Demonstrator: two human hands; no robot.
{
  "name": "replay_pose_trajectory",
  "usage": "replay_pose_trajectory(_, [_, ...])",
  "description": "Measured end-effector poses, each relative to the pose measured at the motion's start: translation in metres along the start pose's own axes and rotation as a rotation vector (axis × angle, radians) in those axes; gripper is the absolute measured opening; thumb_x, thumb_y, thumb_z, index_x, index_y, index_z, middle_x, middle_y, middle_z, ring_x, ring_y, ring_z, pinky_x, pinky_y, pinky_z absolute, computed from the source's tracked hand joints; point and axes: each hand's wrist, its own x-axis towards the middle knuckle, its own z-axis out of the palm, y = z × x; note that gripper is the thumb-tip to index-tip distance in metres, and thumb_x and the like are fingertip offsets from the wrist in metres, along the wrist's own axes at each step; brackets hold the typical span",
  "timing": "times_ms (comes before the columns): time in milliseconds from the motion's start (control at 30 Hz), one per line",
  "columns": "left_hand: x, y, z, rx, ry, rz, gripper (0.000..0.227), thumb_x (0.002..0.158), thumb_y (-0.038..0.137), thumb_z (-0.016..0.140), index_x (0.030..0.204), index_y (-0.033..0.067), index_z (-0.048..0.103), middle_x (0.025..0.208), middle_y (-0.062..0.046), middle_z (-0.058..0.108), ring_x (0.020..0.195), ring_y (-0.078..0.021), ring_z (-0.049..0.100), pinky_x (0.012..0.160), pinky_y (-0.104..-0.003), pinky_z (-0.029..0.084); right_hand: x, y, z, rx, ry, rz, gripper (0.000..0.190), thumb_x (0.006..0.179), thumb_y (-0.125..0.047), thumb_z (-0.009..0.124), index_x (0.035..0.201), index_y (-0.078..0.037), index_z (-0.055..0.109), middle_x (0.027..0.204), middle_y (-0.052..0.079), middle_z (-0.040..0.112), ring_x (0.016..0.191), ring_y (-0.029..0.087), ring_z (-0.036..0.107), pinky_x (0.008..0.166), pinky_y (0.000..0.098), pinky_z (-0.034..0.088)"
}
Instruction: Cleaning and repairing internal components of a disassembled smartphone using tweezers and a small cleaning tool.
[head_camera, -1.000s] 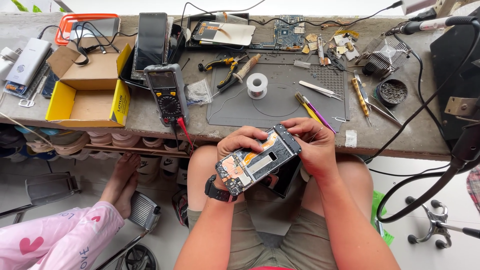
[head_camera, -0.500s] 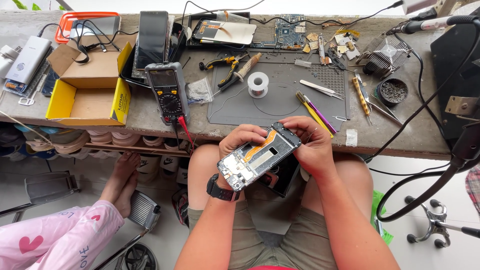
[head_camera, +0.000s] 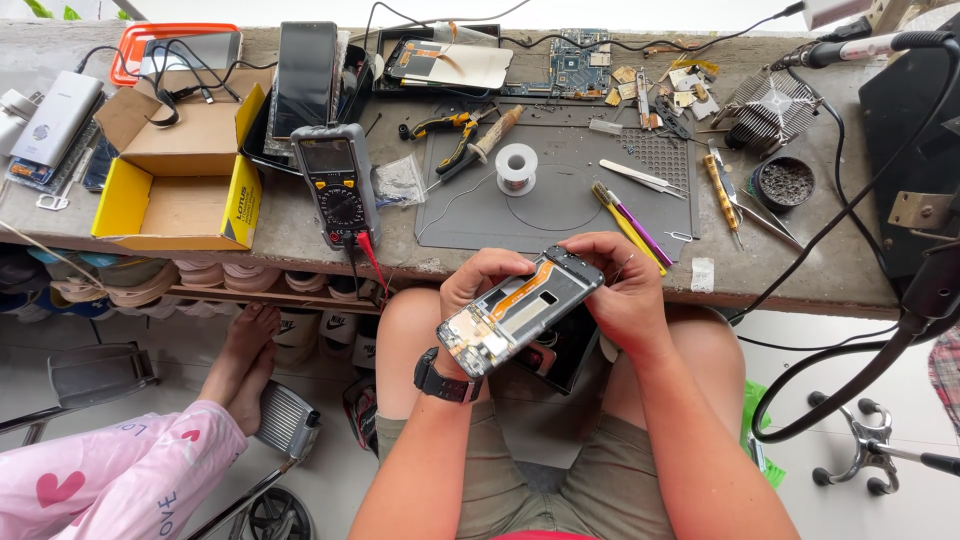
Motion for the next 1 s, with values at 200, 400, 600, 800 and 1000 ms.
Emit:
replay_pose_trajectory(200, [0.000, 0.017, 0.014, 0.327, 0.071, 0.006, 0.051, 0.098, 0.017, 0.087, 0.140, -0.0018, 0.064, 0.098, -0.016, 0.076, 0.092, -0.0168, 0.075, 0.083, -0.035, 0.062, -0.002, -0.009, 0.007, -0.023, -0.032, 0.092, 0.014, 0.097, 0.002, 0.081, 0.109, 0.005, 0.075, 0.086, 0.014, 0.074, 0.080, 0.012, 0.076, 0.069, 0.0273, 0.067])
replay_pose_trajectory(400, [-0.004, 0.020, 0.017, 0.097, 0.097, -0.070, 0.078, 0.089, 0.002, 0.084, 0.160, 0.0022, 0.051, 0.136, -0.010, 0.068, 0.121, -0.0142, 0.065, 0.105, -0.035, 0.060, 0.006, -0.019, -0.001, -0.273, -0.112, 0.195, 0.010, 0.104, -0.012, 0.076, 0.101, -0.003, 0.080, 0.060, 0.007, 0.067, 0.060, 0.008, 0.064, 0.059, 0.0222, 0.053])
replay_pose_trajectory(600, [0.006, 0.026, 0.014, 0.044, 0.052, -0.058, 0.081, 0.078, -0.019, 0.072, 0.149, 0.0083, 0.045, 0.158, -0.019, 0.056, 0.129, -0.0219, 0.065, 0.105, -0.037, 0.062, 0.015, -0.026, 0.005, -0.425, -0.150, 0.270, 0.011, 0.103, -0.017, 0.075, 0.099, -0.010, 0.081, 0.054, 0.004, 0.059, 0.060, 0.007, 0.053, 0.059, 0.0243, 0.047])
replay_pose_trajectory(800, [0.000, 0.002, 0.016, 0.151, 0.185, -0.043, 0.078, 0.079, -0.013, 0.083, 0.139, 0.0090, 0.038, 0.158, -0.021, 0.056, 0.139, -0.0304, 0.063, 0.104, -0.041, 0.061, 0.016, -0.029, 0.013, -0.190, 0.016, 0.184, 0.021, 0.116, -0.020, 0.059, 0.117, -0.007, 0.076, 0.072, 0.005, 0.063, 0.063, 0.006, 0.051, 0.059, 0.0197, 0.043])
replay_pose_trajectory(1000, [-0.004, 0.000, 0.015, 0.221, 0.217, -0.031, 0.075, 0.082, -0.011, 0.083, 0.136, 0.0071, 0.035, 0.158, -0.024, 0.051, 0.145, -0.0357, 0.057, 0.109, -0.047, 0.059, 0.018, -0.013, -0.005, -0.006, 0.082, 0.006, 0.043, 0.119, -0.049, 0.043, 0.133, -0.014, 0.065, 0.121, 0.007, 0.075, 0.105, 0.008, 0.066, 0.090, 0.0185, 0.051])
